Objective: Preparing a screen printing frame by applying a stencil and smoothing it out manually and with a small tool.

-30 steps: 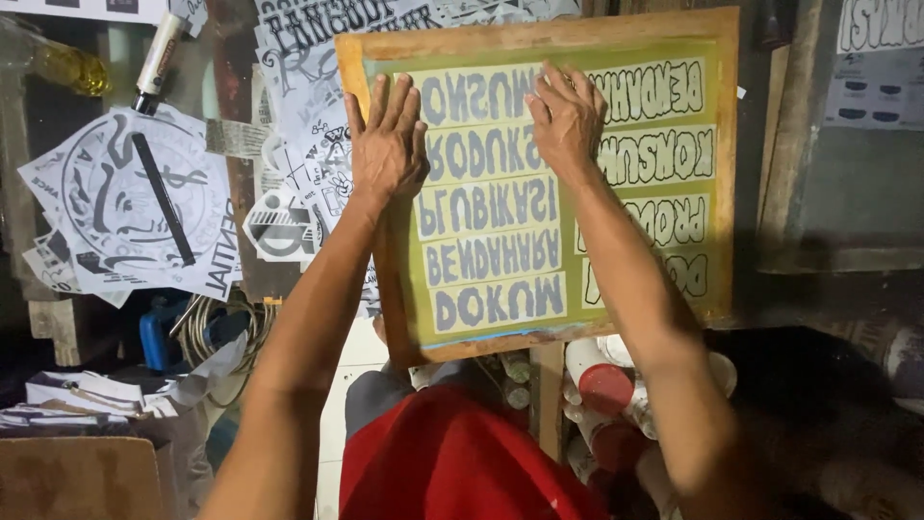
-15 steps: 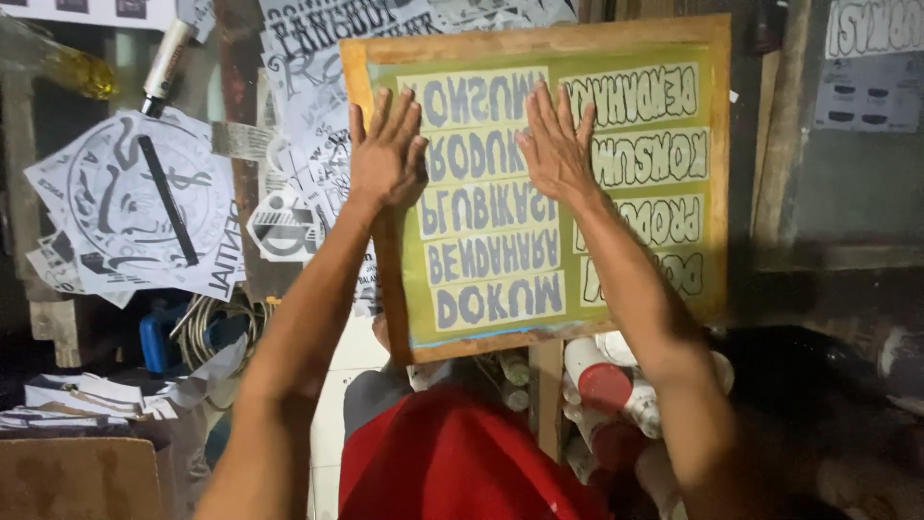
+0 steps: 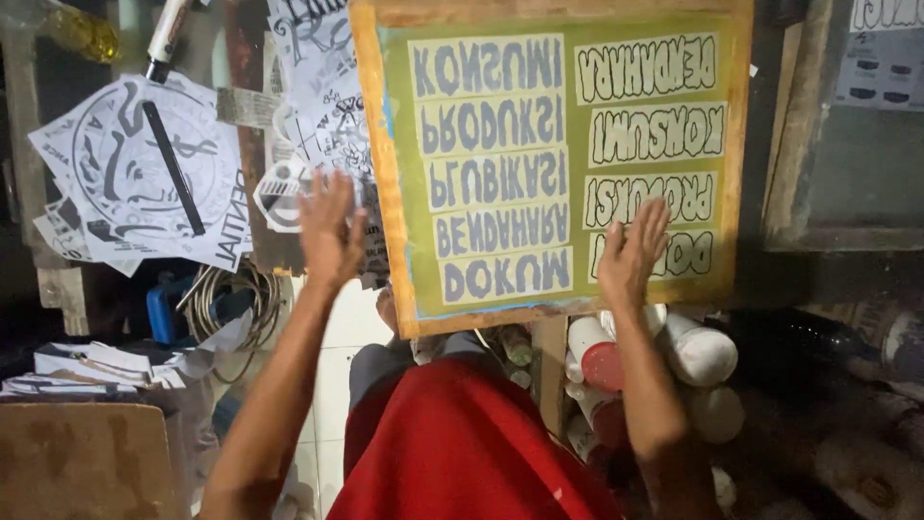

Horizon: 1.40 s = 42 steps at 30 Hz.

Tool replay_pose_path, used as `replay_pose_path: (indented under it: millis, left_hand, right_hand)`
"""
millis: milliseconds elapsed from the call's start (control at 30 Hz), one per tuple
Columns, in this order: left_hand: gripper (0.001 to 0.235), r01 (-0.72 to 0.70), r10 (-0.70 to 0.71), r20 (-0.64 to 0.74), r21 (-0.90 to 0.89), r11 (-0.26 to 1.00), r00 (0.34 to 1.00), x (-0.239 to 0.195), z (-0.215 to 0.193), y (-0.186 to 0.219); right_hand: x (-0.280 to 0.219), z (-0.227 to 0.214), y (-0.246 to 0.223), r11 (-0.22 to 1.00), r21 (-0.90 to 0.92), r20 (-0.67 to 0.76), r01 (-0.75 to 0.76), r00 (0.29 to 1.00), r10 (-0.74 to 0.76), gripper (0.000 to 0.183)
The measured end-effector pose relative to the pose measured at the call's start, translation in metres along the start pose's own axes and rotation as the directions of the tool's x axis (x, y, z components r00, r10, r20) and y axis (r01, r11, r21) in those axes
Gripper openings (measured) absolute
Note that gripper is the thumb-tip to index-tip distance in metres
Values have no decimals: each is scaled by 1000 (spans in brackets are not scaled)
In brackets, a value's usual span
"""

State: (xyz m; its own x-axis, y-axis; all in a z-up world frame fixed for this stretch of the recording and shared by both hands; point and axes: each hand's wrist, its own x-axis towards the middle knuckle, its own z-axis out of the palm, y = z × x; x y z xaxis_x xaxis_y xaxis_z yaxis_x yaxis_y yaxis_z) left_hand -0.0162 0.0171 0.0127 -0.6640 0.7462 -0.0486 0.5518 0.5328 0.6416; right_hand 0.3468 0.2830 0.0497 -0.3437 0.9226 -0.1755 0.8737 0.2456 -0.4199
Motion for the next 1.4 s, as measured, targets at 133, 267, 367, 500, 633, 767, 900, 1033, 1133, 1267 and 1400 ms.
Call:
replay_pose_path:
  millis: [133,267,367,500,633,767,900,1033,1133,1267,1400]
  left_hand:
    - [52,-201,200,27,144,969,979,10,32,26]
    - [58,-351,347,53,160,923,936,69,44,54]
    - [71,-332,295,208,177,926,933,107,29,101]
    - [74,-291,186,310,338,895,932,139,56,98]
    - [75,-297,212,269,333,895,940,141,63,94]
    - [74,-296,196,311,319,900,930,139,59,96]
    - [70,-320,246,269,280,905,931,140,60,95]
    - [71,-282,199,304,261,923,932,139,46,109]
    - [72,-277,168,353,283,918,920,136,56,92]
    - [60,-236,240,12,230,944,971,102,75,58]
    - [46,-306,382,-159,365,879,910,71,90,44]
  right_hand:
    - [-19,29,12,991,-60,-13,118,993,-119,80]
    - [12,18,-66,966,-96,46,241,970,-238,71]
    - [62,29,-113,926,-227,195,303,945,-261,68]
    - [119,53,-139,832,-338,282,439,891,-356,73]
    - [136,55,-140,829,-326,288,455,883,-372,74]
    - [139,62,-130,828,-334,263,451,888,-378,72]
    - [143,65,-128,839,-318,222,442,895,-387,72]
    - [143,61,-129,830,-340,230,443,895,-383,73]
    - [133,49,-130,859,-263,267,440,888,-373,70]
    - [101,37,-118,859,-264,269,438,889,-370,69]
    - [79,41,-109,840,-236,322,489,854,-407,72]
